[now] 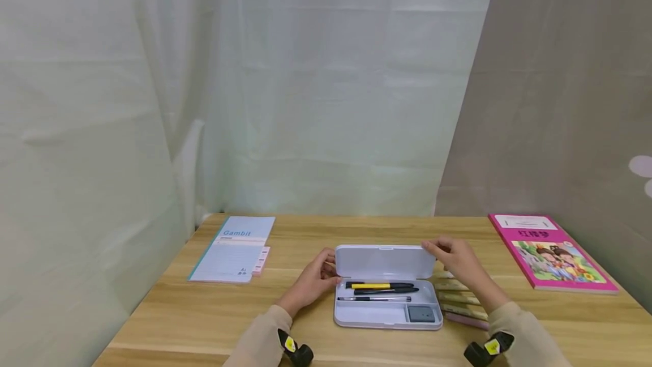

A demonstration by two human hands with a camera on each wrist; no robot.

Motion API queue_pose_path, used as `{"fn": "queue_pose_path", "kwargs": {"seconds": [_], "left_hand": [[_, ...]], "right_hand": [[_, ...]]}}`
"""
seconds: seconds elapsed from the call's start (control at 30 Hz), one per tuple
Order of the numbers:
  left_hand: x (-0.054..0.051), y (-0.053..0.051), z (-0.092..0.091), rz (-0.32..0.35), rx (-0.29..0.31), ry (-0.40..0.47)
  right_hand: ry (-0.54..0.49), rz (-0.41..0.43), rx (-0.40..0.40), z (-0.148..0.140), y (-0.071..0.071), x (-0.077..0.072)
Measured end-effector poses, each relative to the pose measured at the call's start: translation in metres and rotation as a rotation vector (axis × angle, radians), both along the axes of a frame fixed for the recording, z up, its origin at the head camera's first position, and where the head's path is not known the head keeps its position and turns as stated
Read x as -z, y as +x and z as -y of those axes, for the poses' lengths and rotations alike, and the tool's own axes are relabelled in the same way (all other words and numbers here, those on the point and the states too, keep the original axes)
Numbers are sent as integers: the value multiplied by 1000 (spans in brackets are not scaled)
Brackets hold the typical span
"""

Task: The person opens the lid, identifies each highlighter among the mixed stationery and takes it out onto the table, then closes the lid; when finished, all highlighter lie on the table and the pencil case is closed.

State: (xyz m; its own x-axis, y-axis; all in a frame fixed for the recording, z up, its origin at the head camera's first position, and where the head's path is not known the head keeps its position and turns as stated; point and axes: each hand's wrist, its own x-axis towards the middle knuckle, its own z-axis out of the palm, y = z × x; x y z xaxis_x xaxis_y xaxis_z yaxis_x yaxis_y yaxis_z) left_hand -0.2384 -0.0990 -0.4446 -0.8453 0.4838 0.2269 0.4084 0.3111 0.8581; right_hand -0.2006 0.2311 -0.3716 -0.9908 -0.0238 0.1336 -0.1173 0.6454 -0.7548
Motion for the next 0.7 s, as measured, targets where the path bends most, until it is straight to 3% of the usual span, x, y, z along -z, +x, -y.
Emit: {"fn": "queue_pose_path", "kwargs": {"seconds": [0.4, 0.53, 0.7], "left_hand": [[-1, 0, -5, -31, -36, -27], [-6, 2, -2, -19, -27, -26], [-18, 7, 1, -20, 10, -85]], "right_hand": [[-56, 28, -32, -7, 12, 3], [-61, 35, -53, -7, 17, 5], [-52, 20, -95, -9, 24, 7]]}}
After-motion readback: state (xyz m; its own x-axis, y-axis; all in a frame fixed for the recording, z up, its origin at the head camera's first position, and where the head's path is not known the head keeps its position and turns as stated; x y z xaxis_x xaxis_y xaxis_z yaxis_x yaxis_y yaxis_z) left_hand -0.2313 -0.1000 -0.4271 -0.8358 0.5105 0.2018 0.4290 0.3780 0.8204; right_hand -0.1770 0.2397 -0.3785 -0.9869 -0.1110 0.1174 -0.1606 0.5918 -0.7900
